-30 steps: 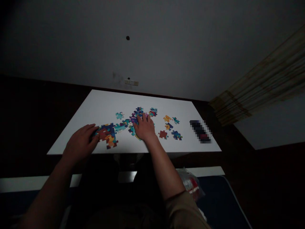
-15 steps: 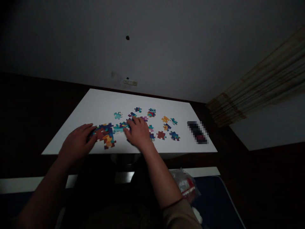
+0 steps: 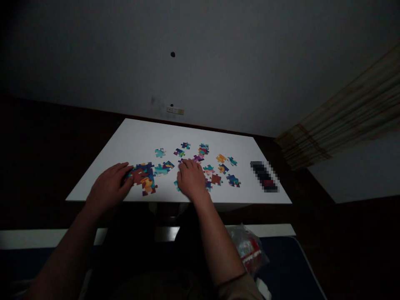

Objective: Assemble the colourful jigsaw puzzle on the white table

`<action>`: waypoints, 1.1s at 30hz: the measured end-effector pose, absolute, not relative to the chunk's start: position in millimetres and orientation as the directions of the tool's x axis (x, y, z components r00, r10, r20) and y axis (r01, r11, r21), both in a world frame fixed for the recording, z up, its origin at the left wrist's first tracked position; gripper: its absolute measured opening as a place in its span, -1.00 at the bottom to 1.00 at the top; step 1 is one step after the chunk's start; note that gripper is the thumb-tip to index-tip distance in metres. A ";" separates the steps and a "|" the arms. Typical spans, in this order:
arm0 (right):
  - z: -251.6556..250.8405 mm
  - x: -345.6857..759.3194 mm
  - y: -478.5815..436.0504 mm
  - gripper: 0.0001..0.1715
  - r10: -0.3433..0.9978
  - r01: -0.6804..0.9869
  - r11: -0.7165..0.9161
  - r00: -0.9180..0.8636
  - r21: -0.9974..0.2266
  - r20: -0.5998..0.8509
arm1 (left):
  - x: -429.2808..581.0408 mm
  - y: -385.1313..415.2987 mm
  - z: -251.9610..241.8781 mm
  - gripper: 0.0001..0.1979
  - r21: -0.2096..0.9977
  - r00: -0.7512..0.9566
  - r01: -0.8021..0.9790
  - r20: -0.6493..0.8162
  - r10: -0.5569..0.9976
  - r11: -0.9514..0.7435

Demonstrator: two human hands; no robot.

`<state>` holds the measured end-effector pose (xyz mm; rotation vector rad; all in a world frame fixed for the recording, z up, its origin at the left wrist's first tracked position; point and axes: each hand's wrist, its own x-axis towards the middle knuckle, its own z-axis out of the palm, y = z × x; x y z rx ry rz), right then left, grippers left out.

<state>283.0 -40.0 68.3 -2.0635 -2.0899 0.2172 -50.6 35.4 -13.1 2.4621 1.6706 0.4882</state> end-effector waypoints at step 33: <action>44.3 348.3 -83.6 -0.38 0.966 0.933 -0.159 0.214 -0.323 0.144 | -48.5 34.9 -10.7 -0.39 0.327 0.311 0.864 0.252 0.916 -0.383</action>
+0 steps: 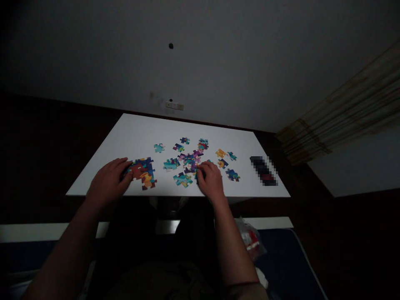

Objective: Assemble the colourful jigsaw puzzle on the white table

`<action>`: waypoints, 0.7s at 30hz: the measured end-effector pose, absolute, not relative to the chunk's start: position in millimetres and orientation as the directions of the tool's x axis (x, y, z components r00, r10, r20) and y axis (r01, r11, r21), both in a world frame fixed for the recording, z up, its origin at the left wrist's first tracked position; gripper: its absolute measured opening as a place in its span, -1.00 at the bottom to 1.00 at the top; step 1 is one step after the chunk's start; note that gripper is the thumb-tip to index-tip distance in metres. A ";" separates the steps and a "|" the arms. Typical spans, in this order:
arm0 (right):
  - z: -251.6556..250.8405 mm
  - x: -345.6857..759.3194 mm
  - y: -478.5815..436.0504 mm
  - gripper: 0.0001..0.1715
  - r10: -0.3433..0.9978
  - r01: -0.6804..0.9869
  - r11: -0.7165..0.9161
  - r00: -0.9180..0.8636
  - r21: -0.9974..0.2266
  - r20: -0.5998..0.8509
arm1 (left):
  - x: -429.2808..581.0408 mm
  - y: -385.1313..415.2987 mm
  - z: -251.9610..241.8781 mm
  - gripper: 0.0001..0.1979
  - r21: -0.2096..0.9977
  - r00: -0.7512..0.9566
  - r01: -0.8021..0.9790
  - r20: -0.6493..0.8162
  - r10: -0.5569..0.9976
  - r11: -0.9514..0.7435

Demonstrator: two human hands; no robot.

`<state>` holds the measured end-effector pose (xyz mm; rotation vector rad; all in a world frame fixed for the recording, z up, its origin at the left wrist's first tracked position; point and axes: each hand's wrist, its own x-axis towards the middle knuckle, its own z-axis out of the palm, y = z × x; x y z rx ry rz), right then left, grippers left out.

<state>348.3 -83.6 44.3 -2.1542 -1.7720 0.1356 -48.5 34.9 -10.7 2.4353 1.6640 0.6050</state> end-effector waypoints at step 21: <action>40.6 352.0 -83.3 -0.46 0.976 0.914 -0.092 0.162 -0.396 0.148 | -48.4 35.1 -8.5 -0.39 0.317 0.309 0.876 0.213 0.927 -0.365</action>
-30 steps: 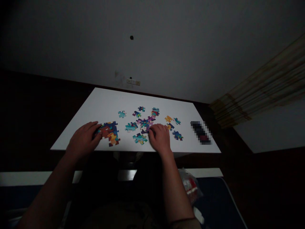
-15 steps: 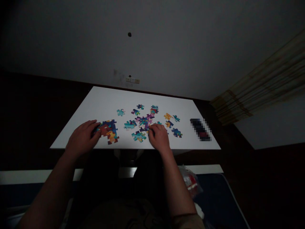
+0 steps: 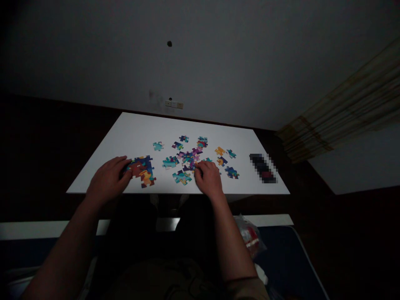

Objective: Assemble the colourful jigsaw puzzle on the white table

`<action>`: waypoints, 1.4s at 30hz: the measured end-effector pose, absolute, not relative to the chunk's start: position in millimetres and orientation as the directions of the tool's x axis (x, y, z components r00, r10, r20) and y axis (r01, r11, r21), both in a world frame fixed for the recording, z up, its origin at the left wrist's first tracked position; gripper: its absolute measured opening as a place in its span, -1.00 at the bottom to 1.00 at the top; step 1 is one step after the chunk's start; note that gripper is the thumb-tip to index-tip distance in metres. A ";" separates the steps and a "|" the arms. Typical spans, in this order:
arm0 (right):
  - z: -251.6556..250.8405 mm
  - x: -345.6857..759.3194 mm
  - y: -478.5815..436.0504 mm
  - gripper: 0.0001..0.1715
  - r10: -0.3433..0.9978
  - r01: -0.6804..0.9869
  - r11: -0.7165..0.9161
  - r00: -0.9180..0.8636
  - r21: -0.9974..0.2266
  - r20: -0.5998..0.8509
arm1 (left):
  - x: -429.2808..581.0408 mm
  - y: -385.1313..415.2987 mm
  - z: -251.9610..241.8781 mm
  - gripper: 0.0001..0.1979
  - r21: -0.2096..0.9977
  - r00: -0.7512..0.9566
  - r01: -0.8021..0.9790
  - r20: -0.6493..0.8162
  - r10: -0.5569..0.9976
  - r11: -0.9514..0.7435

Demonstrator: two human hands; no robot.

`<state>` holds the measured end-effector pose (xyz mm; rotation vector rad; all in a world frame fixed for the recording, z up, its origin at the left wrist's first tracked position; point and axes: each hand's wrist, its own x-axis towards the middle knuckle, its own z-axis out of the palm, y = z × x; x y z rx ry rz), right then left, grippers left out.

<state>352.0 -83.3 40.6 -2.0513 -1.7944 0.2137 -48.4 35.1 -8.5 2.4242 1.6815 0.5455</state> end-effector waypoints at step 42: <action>44.3 350.7 -82.6 -0.42 0.979 0.915 -0.116 0.172 -0.386 0.113 | -50.6 33.1 -6.3 -0.37 0.332 0.312 0.871 0.198 0.929 -0.363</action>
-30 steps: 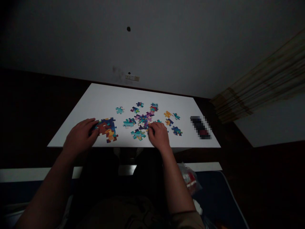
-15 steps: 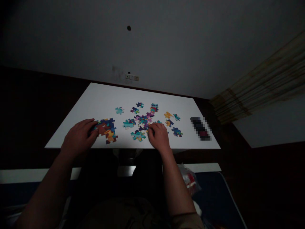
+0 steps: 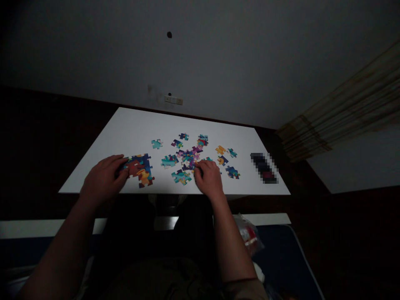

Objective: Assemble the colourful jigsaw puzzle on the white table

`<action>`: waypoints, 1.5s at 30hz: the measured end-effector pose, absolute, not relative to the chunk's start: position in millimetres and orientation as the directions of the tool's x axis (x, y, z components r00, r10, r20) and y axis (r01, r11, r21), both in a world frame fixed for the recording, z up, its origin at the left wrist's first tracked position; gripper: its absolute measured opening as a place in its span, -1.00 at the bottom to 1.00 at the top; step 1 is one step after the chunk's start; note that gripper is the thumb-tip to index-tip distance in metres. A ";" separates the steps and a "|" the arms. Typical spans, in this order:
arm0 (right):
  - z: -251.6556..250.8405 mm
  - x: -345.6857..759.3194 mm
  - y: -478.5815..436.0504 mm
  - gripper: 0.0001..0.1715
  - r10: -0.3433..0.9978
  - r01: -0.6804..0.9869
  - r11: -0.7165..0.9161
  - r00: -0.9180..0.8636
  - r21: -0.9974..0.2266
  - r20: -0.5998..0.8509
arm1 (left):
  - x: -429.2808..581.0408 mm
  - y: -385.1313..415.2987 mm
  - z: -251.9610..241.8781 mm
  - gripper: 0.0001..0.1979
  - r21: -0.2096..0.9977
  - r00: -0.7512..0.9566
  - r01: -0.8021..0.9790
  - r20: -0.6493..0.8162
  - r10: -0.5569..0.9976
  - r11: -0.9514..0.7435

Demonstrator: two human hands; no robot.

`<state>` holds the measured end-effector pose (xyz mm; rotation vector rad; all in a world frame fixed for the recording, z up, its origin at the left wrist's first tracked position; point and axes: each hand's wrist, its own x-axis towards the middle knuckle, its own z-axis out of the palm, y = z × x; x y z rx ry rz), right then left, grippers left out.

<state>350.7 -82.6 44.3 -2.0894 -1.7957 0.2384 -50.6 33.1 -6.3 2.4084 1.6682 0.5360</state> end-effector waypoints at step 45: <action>19.9 366.7 -76.0 -0.70 0.951 0.837 0.029 0.146 -0.547 0.274 | -51.2 35.2 -7.1 -0.39 0.379 0.302 0.847 0.232 0.925 -0.371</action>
